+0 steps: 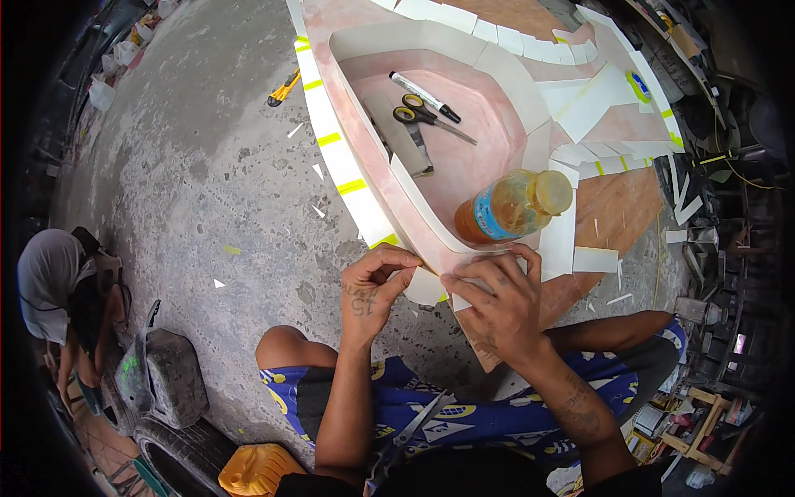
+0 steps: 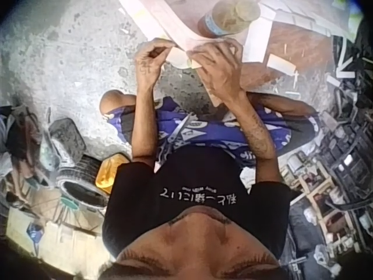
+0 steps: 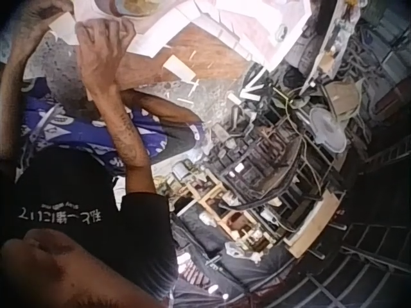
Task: Constructing a custom vehicle panel by applying tape and trimming foam or plastic components.
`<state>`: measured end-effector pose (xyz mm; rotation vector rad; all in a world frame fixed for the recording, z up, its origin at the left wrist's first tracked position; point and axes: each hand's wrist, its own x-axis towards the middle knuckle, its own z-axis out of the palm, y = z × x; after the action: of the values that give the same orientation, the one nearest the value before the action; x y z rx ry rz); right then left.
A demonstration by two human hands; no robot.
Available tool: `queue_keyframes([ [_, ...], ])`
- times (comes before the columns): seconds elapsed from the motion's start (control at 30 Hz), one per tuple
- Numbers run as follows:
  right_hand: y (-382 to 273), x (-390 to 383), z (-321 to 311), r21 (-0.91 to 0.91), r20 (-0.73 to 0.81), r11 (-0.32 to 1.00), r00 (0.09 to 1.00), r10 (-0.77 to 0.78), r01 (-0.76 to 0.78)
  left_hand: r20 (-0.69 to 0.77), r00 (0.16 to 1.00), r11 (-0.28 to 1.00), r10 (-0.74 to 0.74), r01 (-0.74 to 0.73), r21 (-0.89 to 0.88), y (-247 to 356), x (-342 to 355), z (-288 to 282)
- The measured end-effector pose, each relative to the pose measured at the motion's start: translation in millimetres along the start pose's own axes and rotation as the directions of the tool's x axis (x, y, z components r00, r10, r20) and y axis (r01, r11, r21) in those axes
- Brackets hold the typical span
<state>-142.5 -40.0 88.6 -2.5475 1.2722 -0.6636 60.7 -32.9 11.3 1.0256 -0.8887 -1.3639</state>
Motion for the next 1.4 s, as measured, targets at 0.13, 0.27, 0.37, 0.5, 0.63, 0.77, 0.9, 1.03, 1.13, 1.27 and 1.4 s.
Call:
queue_keyframes([
  [0.13, 2.5, -0.9, 2.6, 0.008, -0.036, 1.000, 0.999, 0.003, -0.003, 0.023, 1.000, 1.000, 0.006, -0.006, -0.004, 0.6, 0.8, -0.1],
  [0.27, 2.1, -1.7, 3.4, 0.009, -0.058, 1.000, 0.998, 0.002, -0.002, 0.030, 0.999, 1.000, 0.018, -0.017, -0.008, -0.4, 0.5, -0.5],
  [0.37, 3.1, -1.9, 3.0, 0.000, -0.038, 1.000, 0.999, 0.003, -0.003, 0.025, 1.000, 1.000, 0.011, -0.011, -0.003, -1.5, 0.3, -0.5],
  [0.5, 1.7, 0.0, 0.8, 0.007, -0.020, 1.000, 1.000, 0.006, -0.006, 0.033, 0.999, 1.000, 0.019, -0.019, -0.016, -2.7, 0.8, -1.9],
  [0.63, 2.0, 0.0, 0.3, -0.003, -0.018, 1.000, 1.000, 0.011, -0.011, 0.058, 0.998, 1.000, 0.016, -0.016, -0.014, -1.8, 0.5, -2.3],
  [0.77, 2.1, 0.5, 1.5, -0.013, -0.020, 1.000, 1.000, 0.008, -0.008, 0.064, 0.997, 0.999, 0.032, -0.032, 0.004, -1.8, 0.2, -3.2],
  [0.9, 2.5, 0.4, 0.5, -0.014, -0.005, 1.000, 1.000, 0.012, -0.012, 0.062, 0.997, 0.999, 0.034, -0.036, 0.022, -1.2, 0.4, -1.6],
  [1.03, 0.9, 0.3, 2.3, -0.034, -0.012, 0.999, 1.000, 0.001, -0.001, 0.044, 0.999, 0.999, 0.018, -0.019, 0.026, -0.9, 0.8, -1.2],
  [1.13, 1.8, -0.7, 4.3, -0.050, -0.014, 0.999, 1.000, -0.012, 0.012, 0.044, 0.999, 1.000, 0.016, -0.015, -0.021, -1.3, 1.6, -0.8],
  [1.27, 1.4, -0.8, 2.5, -0.047, -0.012, 0.999, 1.000, -0.021, 0.020, 0.033, 0.999, 1.000, 0.000, 0.001, -0.019, -2.1, 2.6, -1.6],
  [1.4, 2.6, -1.1, 2.4, -0.040, -0.024, 0.999, 0.999, -0.021, 0.020, 0.064, 0.997, 0.998, -0.046, 0.049, -0.043, -3.9, 4.8, -3.2],
])
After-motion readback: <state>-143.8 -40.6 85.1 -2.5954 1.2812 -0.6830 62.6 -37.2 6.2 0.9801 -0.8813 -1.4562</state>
